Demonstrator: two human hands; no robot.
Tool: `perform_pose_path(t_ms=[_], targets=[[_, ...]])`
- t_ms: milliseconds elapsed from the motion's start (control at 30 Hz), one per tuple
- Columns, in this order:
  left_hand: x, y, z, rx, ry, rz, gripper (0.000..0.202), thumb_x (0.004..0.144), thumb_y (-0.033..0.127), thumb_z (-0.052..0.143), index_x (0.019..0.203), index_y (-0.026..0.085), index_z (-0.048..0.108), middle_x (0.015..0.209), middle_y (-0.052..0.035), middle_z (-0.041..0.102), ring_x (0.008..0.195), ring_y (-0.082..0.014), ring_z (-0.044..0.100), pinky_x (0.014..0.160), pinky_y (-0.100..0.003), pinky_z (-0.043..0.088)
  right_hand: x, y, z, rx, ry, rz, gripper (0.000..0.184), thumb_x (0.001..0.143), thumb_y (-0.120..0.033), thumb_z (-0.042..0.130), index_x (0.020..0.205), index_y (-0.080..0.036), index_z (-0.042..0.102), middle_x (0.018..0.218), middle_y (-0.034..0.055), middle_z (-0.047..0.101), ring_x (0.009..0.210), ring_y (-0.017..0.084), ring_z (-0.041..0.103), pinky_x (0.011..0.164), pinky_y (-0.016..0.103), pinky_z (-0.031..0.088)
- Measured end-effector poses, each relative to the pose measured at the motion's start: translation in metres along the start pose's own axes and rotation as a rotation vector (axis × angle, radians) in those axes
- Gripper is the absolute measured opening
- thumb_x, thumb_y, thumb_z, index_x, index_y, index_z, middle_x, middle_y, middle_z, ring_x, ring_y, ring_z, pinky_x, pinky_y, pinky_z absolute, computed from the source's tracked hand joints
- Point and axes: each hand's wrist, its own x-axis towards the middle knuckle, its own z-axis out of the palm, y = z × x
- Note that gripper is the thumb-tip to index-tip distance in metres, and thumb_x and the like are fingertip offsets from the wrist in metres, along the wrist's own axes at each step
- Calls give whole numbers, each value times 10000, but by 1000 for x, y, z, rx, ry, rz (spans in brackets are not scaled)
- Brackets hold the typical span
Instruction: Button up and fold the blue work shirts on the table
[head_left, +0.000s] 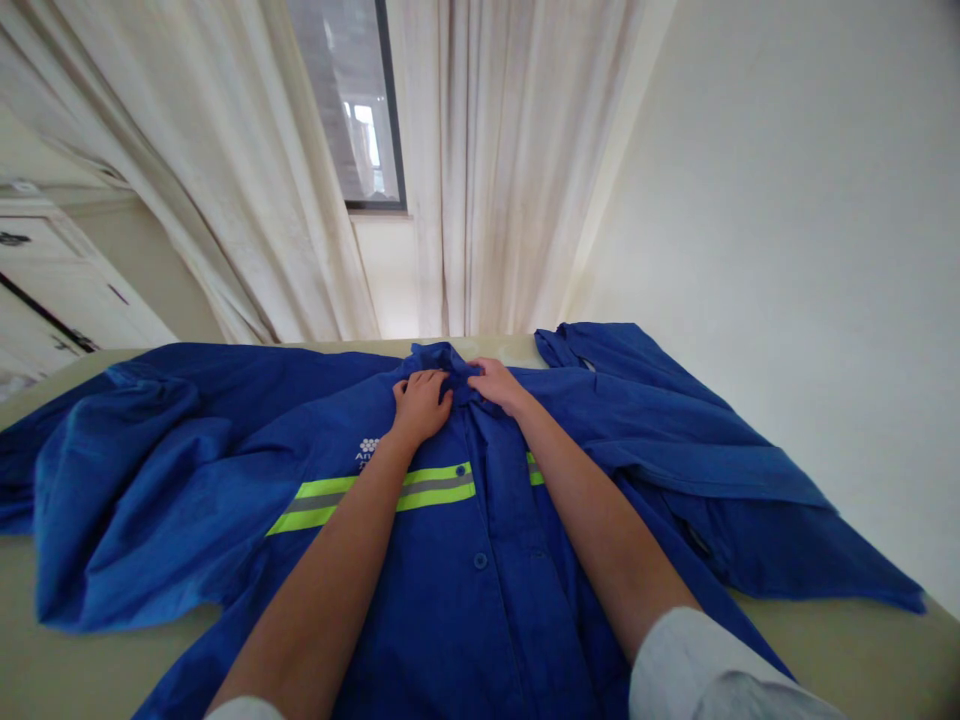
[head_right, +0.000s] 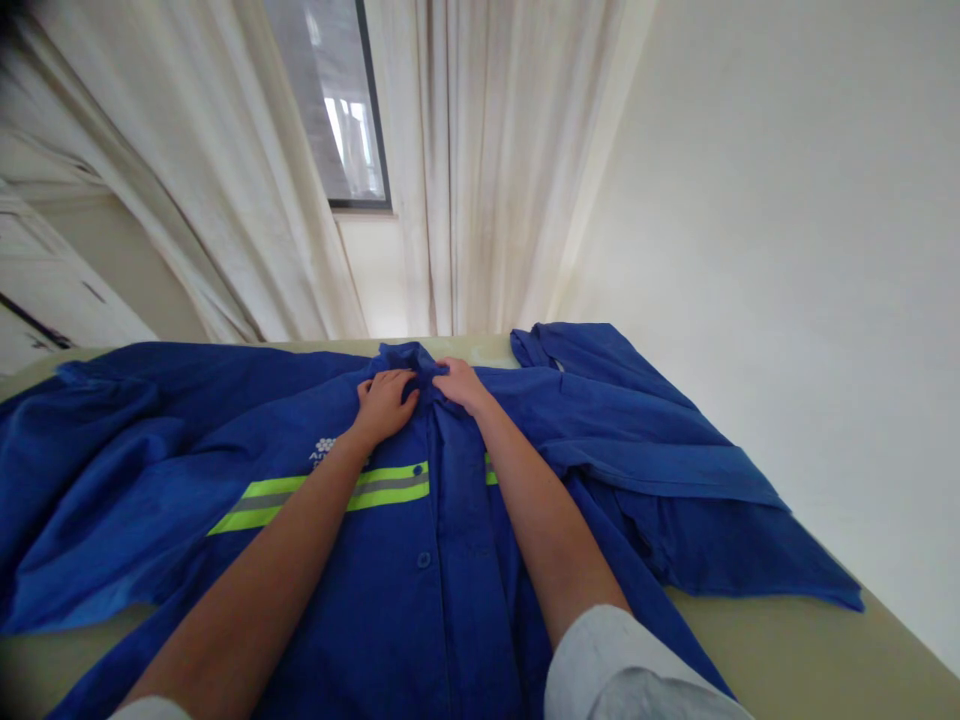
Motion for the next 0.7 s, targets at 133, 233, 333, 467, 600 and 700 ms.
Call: perform_pose_path(t_ms=[133,233,333,467,600,700], targets=[[-2,2,-1,-27,113,-5,361,1016,363,534,1341,242,636,1425,-111,664,1324,-320,550,1062,-499,389,3,0,-8,-25,366,50,373,903,-221,662,1271,-170,694,1015,106,750,1069,291,702,1031,462,534],[-4,4,0,-33,63,51,382,1059,461,474,1312,237,652,1334,-115,706,1244,-317,600,1060,-503,379,3,3,0,236,94,104,341,948,-330,692,1247,-166,692,897,80,763,901,249,743,929,428,593],[-4,4,1,-42,-3,46,413,1061,532,465,1266,230,657,1258,-115,739,1190,-316,636,1080,-515,349,4,10,11,431,-155,100,342,966,-337,701,1257,-158,687,962,93,788,883,221,755,899,409,608],[-3,2,3,-155,-15,1,393,965,469,669,1284,248,607,1186,-73,766,1154,-287,669,1085,-495,345,4,22,8,107,77,-159,499,901,-215,759,1384,-181,638,1369,151,701,1264,257,660,1132,451,482],[0,0,0,-276,33,2,243,941,269,656,1184,266,637,1073,-14,756,1059,-229,691,1046,-445,414,3,31,-1,-347,146,-208,572,887,-293,809,1420,-191,631,1462,182,633,1374,355,563,1198,542,358],[2,0,-2,-318,38,65,179,941,212,613,1091,253,699,1086,-35,751,1071,-228,684,1014,-405,487,4,33,-2,-436,137,-154,425,917,-358,783,1305,-211,693,1323,161,707,1255,350,625,1093,505,430]])
